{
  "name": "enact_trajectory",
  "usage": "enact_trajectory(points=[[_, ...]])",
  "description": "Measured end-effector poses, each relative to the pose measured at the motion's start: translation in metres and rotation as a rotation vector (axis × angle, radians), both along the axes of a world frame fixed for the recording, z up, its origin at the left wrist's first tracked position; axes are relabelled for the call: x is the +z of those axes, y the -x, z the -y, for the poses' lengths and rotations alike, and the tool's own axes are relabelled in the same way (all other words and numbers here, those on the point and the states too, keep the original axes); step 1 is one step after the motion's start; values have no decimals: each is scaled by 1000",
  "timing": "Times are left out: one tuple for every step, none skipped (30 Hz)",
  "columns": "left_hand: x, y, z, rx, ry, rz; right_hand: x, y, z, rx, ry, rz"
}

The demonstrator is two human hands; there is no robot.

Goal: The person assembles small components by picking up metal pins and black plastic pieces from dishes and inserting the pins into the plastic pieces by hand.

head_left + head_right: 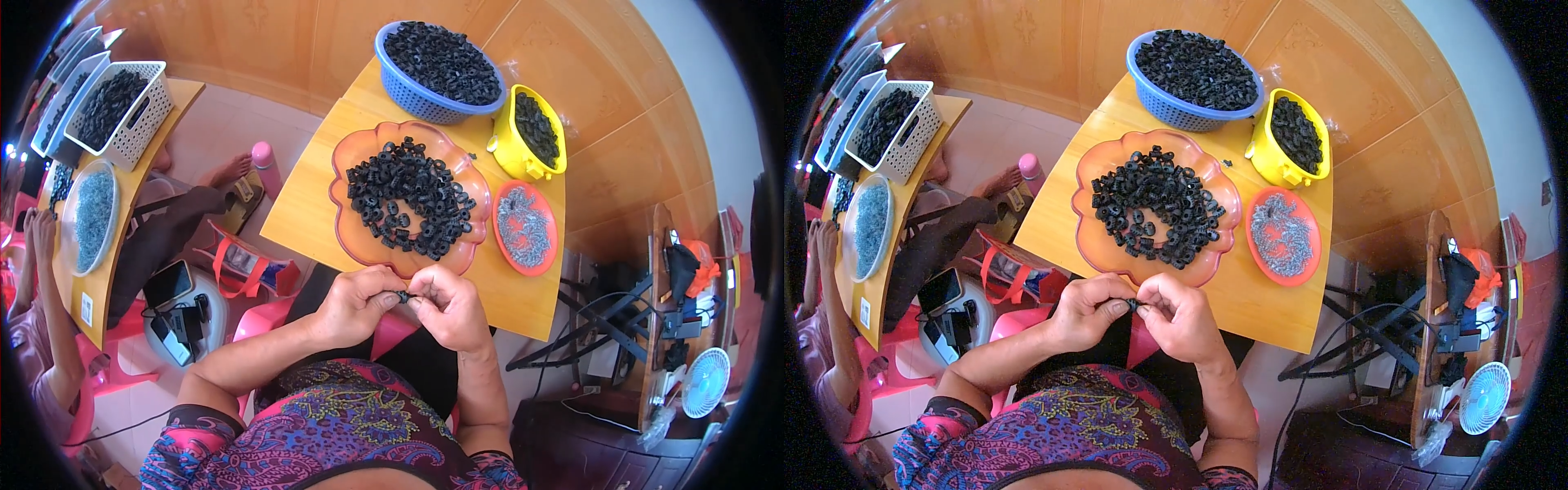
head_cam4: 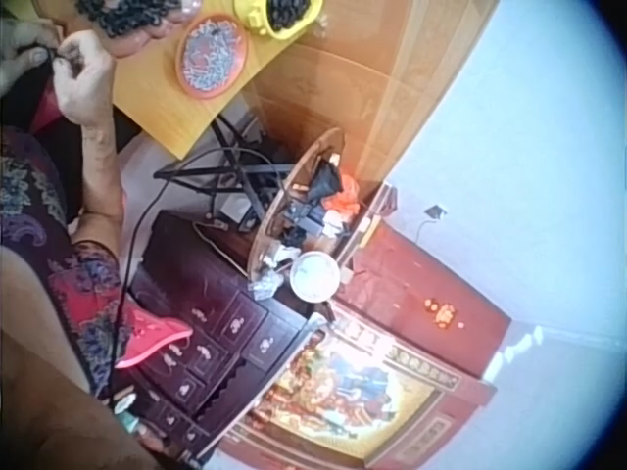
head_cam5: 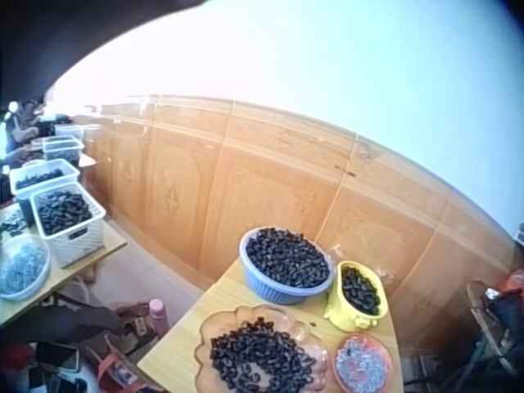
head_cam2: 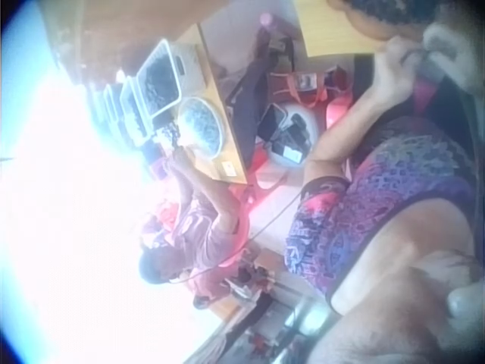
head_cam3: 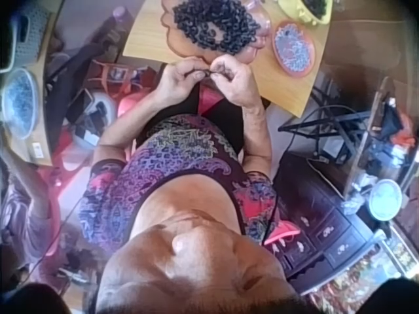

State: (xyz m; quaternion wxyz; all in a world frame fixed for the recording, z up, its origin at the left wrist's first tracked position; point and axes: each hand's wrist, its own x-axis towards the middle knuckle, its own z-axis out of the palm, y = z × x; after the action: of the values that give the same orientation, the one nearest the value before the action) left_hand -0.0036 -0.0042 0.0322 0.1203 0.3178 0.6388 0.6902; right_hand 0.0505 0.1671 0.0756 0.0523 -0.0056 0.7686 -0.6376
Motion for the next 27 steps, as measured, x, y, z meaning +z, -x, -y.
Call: enact_trajectory(points=[[1, 0, 1, 2, 0, 0, 0, 0, 0, 2, 0, 0], [3, 0, 2, -13, 23, -26, 1, 0, 0, -2, 4, 9], [4, -1, 2, -29, 47, -50, 0, -1, -1, -8, 8, 19], [3, 0, 2, -30, 47, -49, 0, -1, 0, -9, 9, 20], [1, 1, 1, -26, 53, -74, 0, -1, 1, 7, -74, 2], [0, 2, 1, -23, 60, -99, 0, -1, 2, 22, -154, -16], [2, 2, 1, -24, 62, -99, 0, -1, 2, 20, -153, -15], [5, 3, 2, -31, 75, -88, 1, 0, 1, 34, -160, -47], [7, 4, 3, -36, 88, -80, 3, 1, 0, 49, -168, -81], [7, 4, 4, -35, 90, -81, 1, 2, -5, 78, -8, 8], [6, 4, 5, -69, 67, 2, -2, 3, -12, 107, 152, 97], [6, 5, 5, -104, 42, 84, -6, 3, -19, 148, 262, 99], [6, 5, 5, -104, 40, 82, -10, 5, -20, 148, 260, 97], [6, 4, 5, -111, 24, 112, -14, 5, -21, 147, 276, 73], [5, 3, 6, -116, 8, 145, -16, 6, -21, 149, 293, 51], [4, 3, 7, -114, 7, 146, -16, 5, -21, 150, 293, 52], [2, 4, 7, -135, -11, 134, -14, 5, -20, 164, 282, 71], [0, 3, 7, -157, -29, 123, -14, 4, -20, 177, 270, 91], [-1, 3, 6, -157, -31, 125, -14, 4, -20, 177, 269, 94], [-2, 2, 6, -137, -36, 107, -15, 5, -20, 181, 261, 90], [-3, 1, 6, -117, -40, 89, -16, 5, -19, 184, 255, 85], [-3, 1, 5, -119, -39, 90, -17, 5, -17, 182, 257, 85], [-2, 1, 5, -113, -27, 38, -16, 6, -14, 171, 259, 106], [-1, 1, 4, -109, -17, -14, -16, 6, -13, 158, 261, 125], [-1, 0, 3, -115, -17, -16, -17, 5, -14, 152, 261, 123], [-2, 0, 1, -109, 3, 25, -18, 5, -16, 156, 236, 107], [-2, 0, -1, -105, 23, 63, -19, 5, -18, 159, 210, 89]])
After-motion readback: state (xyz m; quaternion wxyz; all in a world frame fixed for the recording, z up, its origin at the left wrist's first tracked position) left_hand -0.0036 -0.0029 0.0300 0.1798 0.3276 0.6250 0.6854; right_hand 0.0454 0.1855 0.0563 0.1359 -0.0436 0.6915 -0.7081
